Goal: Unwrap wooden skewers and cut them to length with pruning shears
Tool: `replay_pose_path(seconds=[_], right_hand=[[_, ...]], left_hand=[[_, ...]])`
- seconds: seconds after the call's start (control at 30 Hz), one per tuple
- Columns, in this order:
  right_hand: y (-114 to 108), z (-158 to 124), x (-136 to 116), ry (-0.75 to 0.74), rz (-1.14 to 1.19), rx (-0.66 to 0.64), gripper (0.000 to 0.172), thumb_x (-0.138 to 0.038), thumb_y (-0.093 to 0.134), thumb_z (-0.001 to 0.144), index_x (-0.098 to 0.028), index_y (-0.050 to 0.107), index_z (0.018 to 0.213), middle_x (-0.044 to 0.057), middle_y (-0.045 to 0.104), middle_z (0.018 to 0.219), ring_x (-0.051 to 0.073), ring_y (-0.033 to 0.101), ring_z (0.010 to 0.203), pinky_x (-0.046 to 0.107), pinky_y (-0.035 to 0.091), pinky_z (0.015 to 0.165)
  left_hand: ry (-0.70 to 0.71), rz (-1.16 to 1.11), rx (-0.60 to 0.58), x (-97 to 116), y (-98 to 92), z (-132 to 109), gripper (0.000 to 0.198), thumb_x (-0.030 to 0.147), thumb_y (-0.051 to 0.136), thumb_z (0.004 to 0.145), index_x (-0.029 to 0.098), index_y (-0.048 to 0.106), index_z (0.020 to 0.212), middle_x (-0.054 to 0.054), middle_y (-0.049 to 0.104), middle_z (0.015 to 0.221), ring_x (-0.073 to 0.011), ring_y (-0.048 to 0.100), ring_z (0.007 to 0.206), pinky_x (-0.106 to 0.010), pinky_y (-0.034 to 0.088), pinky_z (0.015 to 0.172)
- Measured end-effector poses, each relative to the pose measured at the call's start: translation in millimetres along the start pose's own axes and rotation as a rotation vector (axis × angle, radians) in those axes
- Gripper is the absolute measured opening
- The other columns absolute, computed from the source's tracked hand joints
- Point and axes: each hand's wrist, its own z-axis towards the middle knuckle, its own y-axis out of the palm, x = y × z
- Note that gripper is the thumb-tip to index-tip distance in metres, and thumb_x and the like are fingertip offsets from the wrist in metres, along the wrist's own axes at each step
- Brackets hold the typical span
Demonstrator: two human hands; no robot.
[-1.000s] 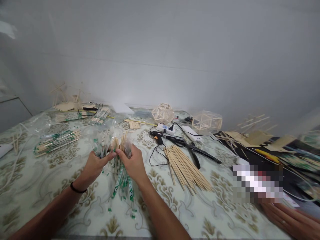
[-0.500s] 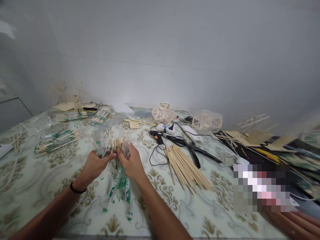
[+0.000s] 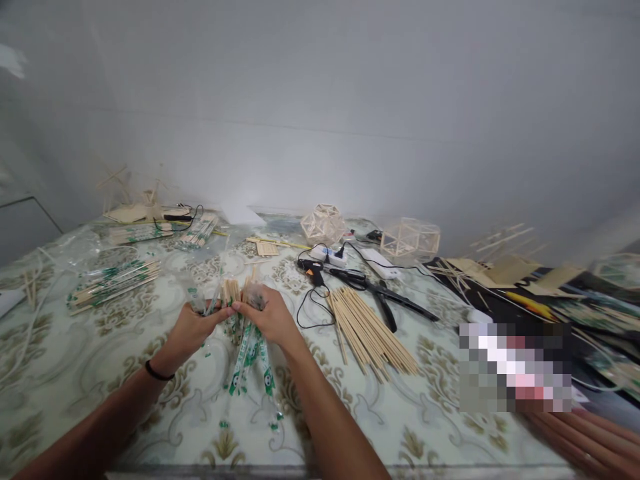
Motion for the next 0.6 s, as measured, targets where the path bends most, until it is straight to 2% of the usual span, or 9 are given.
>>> replay_pose_path(seconds=[0.13,0.3,0.43,0.53,0.6], right_hand=[[-5,2,3,0.013,0.028,-0.057,0.027,-0.046,0.072,0.085,-0.019,0.073,0.087,0.002,0.074,0.084,0.021,0.067,0.078,0.033,0.054,0.078],[-11,4,1,0.011,0.104,-0.116,0.025,-0.044,0.074,0.083,-0.019,0.074,0.087,0.002,0.075,0.085,0.02,0.068,0.078,0.031,0.055,0.077],[-11,4,8,0.009,0.096,-0.149,0.024,-0.042,0.075,0.082,-0.018,0.075,0.087,0.001,0.074,0.081,0.019,0.067,0.074,0.03,0.055,0.074],[-10,3,17,0.038,0.054,-0.159,0.029,-0.045,0.076,0.08,-0.016,0.074,0.086,0.0,0.072,0.076,0.017,0.063,0.067,0.028,0.053,0.068],[-9,3,19,0.046,0.016,-0.131,0.032,-0.047,0.077,0.08,-0.016,0.073,0.084,-0.001,0.069,0.072,0.016,0.06,0.065,0.026,0.051,0.066]], left_hand=[[-0.009,0.008,-0.024,-2,1.3,1,0.026,0.038,0.084,0.07,0.017,0.079,0.084,-0.007,0.081,0.083,-0.0281,0.074,0.087,-0.038,0.059,0.085],[-0.021,0.028,-0.049,-5,2.5,1,0.025,0.038,0.085,0.069,0.018,0.077,0.081,-0.006,0.079,0.082,-0.0258,0.072,0.084,-0.036,0.057,0.087],[-0.074,0.053,-0.053,-12,-0.6,4,0.03,0.043,0.087,0.064,0.016,0.074,0.074,-0.003,0.073,0.066,-0.0224,0.068,0.07,-0.03,0.056,0.067],[-0.112,0.069,-0.062,-16,-2.8,6,0.035,0.045,0.088,0.059,0.016,0.069,0.064,0.003,0.06,0.05,-0.0174,0.059,0.053,-0.025,0.047,0.05],[-0.12,0.071,-0.056,-15,-2.7,5,0.037,0.047,0.088,0.059,0.016,0.067,0.063,0.005,0.056,0.046,-0.0152,0.055,0.049,-0.023,0.042,0.046]])
